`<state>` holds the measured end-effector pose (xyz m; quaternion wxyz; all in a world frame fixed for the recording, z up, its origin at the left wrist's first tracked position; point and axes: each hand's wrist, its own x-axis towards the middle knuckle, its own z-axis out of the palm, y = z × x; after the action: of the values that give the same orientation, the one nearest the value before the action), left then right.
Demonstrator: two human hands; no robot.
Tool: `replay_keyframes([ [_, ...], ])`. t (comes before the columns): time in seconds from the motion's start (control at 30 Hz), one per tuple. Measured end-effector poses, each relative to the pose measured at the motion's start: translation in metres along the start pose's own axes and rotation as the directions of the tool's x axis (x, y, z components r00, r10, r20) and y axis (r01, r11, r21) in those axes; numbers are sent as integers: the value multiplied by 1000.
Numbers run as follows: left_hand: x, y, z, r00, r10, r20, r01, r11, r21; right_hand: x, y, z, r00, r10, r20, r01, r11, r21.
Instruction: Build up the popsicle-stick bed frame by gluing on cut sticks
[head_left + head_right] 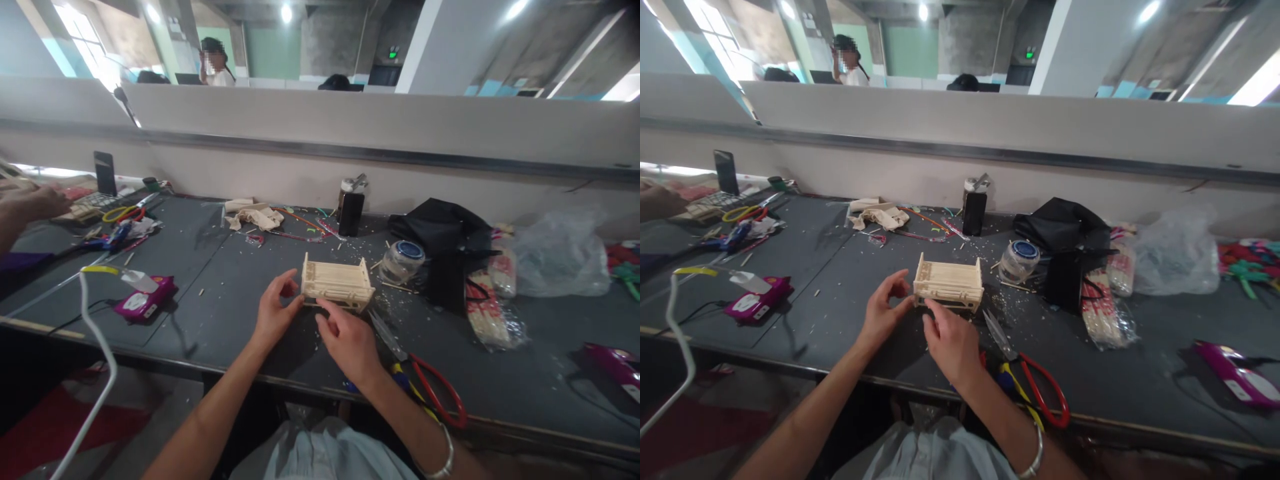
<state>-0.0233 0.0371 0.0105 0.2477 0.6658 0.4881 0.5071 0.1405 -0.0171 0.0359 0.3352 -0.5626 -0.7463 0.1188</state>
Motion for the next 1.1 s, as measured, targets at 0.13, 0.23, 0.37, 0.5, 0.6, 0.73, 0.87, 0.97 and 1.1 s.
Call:
replay_keyframes([
  [0.13,2,-2,0,999,-8,36,10,999,-48,19,-8,-28,956,-255,-143,205,934,-294],
  [0.23,-1,0,4,997,-50,61,57,991,-123,55,-9,-60,954,-275,-120,246,946,-212],
  [0.37,-10,7,14,990,-127,-64,119,986,-114,116,3,-75,917,-13,399,-27,995,93],
  [0.5,-18,10,27,970,-158,-185,140,984,-107,150,15,-54,725,4,688,-109,988,109],
  [0.6,-20,9,35,963,-165,-215,139,982,-132,156,18,-38,599,2,801,-160,980,117],
  [0.73,-19,6,39,954,-170,-246,137,980,-147,162,20,-29,487,-17,873,-200,971,130],
  [0.87,-18,4,40,949,-174,-261,136,978,-158,168,21,-26,432,-32,902,-210,968,134],
  [0.97,-18,3,40,946,-180,-268,139,976,-166,170,21,-24,416,-49,908,-204,968,146],
  [1.1,-18,2,41,944,-187,-272,142,974,-176,169,20,-23,395,-66,916,-199,968,155],
])
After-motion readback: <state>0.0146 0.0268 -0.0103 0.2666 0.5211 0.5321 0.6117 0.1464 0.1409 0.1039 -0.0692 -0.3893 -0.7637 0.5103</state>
